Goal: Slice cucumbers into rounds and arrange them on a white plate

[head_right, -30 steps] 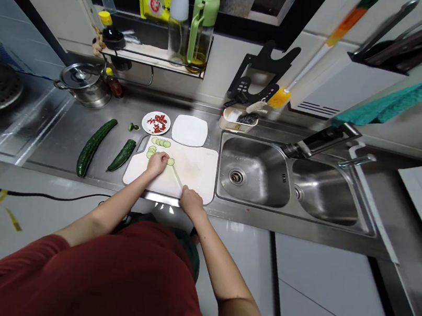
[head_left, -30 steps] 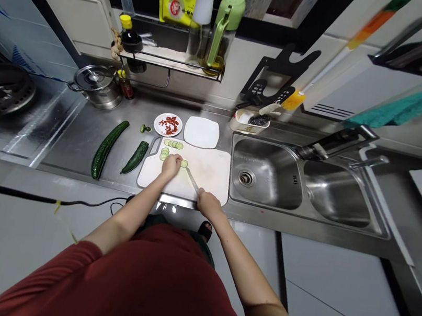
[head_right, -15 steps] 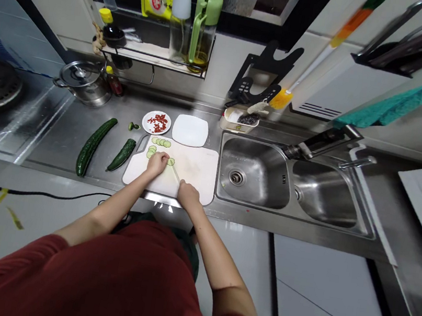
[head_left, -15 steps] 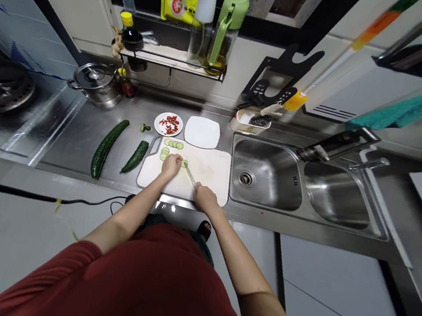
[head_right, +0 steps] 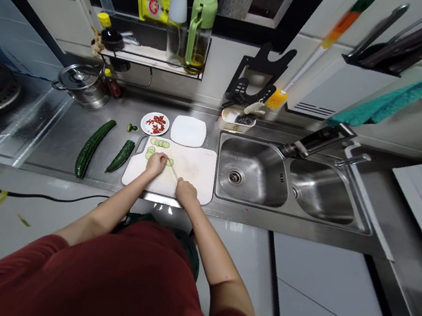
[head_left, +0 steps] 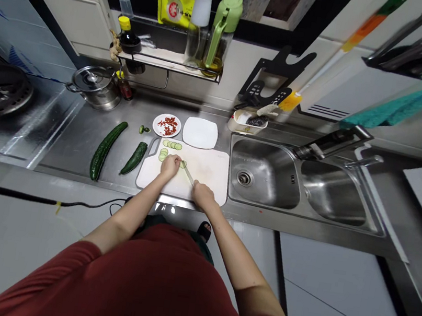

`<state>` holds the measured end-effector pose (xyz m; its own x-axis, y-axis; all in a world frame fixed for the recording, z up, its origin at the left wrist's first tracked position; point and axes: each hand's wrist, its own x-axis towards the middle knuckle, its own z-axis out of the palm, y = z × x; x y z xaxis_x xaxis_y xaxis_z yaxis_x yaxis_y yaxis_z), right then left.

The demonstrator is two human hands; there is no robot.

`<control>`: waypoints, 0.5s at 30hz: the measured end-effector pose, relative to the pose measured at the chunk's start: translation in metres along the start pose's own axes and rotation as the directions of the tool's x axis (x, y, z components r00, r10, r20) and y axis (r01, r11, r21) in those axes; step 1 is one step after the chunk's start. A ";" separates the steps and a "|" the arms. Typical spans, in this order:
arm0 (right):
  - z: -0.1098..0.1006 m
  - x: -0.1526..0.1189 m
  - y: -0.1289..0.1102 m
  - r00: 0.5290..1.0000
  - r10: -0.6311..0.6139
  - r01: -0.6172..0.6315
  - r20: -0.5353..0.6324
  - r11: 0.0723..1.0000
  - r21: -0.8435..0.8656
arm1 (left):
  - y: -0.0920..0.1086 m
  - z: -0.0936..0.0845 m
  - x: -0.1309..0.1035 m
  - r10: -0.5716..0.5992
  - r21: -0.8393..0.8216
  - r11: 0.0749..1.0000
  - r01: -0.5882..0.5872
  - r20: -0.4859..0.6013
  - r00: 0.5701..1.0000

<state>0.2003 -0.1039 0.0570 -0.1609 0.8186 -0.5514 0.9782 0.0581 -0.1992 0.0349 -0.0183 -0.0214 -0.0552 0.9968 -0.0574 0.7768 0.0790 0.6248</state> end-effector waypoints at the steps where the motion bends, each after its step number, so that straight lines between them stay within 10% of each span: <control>1: 0.000 -0.002 0.001 1.000 -0.001 0.001 -0.003 1.000 0.002 | 0.000 0.000 0.000 0.002 0.000 1.000 -0.002 0.001 1.000; 15: 0.018 -0.029 0.019 0.999 0.031 -0.031 0.011 0.999 0.005 | -0.001 0.002 0.001 -0.014 0.001 1.000 0.014 0.004 1.000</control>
<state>0.2213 -0.1366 0.0545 -0.1317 0.8135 -0.5664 0.9821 0.0295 -0.1860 0.0348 -0.0176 -0.0235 -0.0636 0.9956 -0.0690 0.7763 0.0928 0.6235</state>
